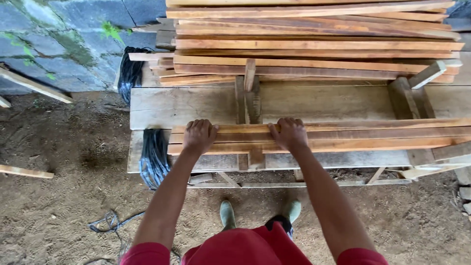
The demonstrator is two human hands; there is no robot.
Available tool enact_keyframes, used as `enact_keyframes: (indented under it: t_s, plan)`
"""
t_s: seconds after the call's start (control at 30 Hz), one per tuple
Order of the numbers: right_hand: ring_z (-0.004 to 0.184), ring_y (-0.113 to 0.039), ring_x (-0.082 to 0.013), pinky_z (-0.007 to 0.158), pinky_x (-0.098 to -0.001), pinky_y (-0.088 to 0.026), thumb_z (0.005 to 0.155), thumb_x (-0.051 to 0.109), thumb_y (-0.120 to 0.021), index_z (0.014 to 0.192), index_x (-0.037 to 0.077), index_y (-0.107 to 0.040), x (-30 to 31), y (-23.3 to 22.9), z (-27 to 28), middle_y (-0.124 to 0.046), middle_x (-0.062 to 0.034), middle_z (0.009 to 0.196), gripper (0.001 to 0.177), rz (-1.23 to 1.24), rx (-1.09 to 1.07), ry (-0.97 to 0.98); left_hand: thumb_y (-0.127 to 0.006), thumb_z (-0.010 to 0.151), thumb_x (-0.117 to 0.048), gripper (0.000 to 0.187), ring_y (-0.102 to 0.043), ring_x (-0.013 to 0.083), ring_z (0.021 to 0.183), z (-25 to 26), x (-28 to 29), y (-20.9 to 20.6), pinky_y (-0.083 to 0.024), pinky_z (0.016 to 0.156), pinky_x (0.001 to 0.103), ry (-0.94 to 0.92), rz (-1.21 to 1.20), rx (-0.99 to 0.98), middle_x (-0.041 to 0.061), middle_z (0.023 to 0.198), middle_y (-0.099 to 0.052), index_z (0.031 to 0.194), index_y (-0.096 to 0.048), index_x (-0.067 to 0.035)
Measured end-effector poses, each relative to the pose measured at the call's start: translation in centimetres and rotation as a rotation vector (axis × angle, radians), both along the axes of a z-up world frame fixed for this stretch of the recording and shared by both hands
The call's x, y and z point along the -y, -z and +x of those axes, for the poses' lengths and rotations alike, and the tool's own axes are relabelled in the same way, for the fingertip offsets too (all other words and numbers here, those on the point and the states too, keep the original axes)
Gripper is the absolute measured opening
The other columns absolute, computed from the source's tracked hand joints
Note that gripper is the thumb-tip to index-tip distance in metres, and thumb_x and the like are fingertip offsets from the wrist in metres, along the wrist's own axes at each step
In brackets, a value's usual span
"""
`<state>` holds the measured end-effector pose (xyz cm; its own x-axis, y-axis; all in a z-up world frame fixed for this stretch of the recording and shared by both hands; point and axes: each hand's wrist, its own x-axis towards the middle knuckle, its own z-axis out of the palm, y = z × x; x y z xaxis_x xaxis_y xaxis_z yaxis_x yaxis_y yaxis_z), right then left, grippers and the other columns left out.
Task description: Bundling several wood slats together using black rubber ties and securing them with knots.
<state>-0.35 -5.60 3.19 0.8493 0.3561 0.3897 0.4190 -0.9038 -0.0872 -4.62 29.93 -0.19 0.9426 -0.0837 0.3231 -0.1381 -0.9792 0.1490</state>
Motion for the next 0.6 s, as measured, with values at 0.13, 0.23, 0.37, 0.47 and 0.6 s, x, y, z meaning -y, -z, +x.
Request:
enact_keyframes:
  t_s: [0.13,0.23,0.37,0.47,0.6]
  plan:
    - [0.081,-0.074,-0.0279,0.082,-0.0408,-0.055,0.094,0.057,-0.064,0.08,0.015,-0.068,1.1,0.5,-0.1,-0.068,-0.0069,0.075,0.044,-0.008,-0.064,0.007,-0.059,0.09,-0.04,0.026,-0.07,0.0243,0.078,-0.1,0.8,-0.7,-0.053,0.076,0.04,0.008,-0.029,0.07,0.003,0.072,-0.064,0.077,-0.06,-0.018]
    - [0.08,-0.073,-0.0283,0.083,-0.0425,-0.055,0.097,0.057,-0.061,0.08,0.015,-0.066,0.7,-1.6,0.0,-0.067,-0.0061,0.074,0.046,0.014,-0.153,0.011,-0.055,0.091,-0.042,0.029,-0.069,0.026,0.078,0.5,0.9,0.1,-0.052,0.075,0.041,-0.011,-0.025,0.074,0.003,0.072,-0.063,0.077,-0.059,-0.017]
    - [0.08,-0.073,-0.0301,0.083,-0.0436,-0.055,0.096,0.06,-0.06,0.079,0.014,-0.066,0.5,-2.3,-0.5,-0.067,-0.0079,0.074,0.049,-0.001,-0.171,0.007,-0.05,0.094,-0.041,0.031,-0.069,0.026,0.078,-0.1,0.9,-0.2,-0.051,0.074,0.041,-0.024,0.0,0.073,0.003,0.072,-0.061,0.078,-0.06,-0.016]
    - [0.08,-0.073,-0.0301,0.083,-0.0436,-0.055,0.096,0.058,-0.059,0.079,0.014,-0.066,0.3,-3.2,-0.4,-0.067,-0.0083,0.074,0.047,-0.002,-0.199,0.016,-0.046,0.095,-0.037,0.03,-0.069,0.027,0.079,-0.3,1.0,-2.0,-0.051,0.077,0.041,0.0,-0.022,0.083,0.004,0.073,-0.06,0.08,-0.06,-0.015]
    - [0.084,-0.074,-0.0281,0.087,-0.0415,-0.054,0.098,0.061,-0.054,0.086,0.015,-0.068,0.5,-1.8,-0.3,-0.068,-0.0079,0.078,0.05,-0.041,-0.236,0.028,-0.033,0.105,-0.038,0.046,-0.056,0.0379,0.12,-2.8,-1.9,-9.4,-0.038,0.106,0.05,0.171,-0.574,-0.201,0.018,0.122,-0.062,0.125,-0.062,-0.008]
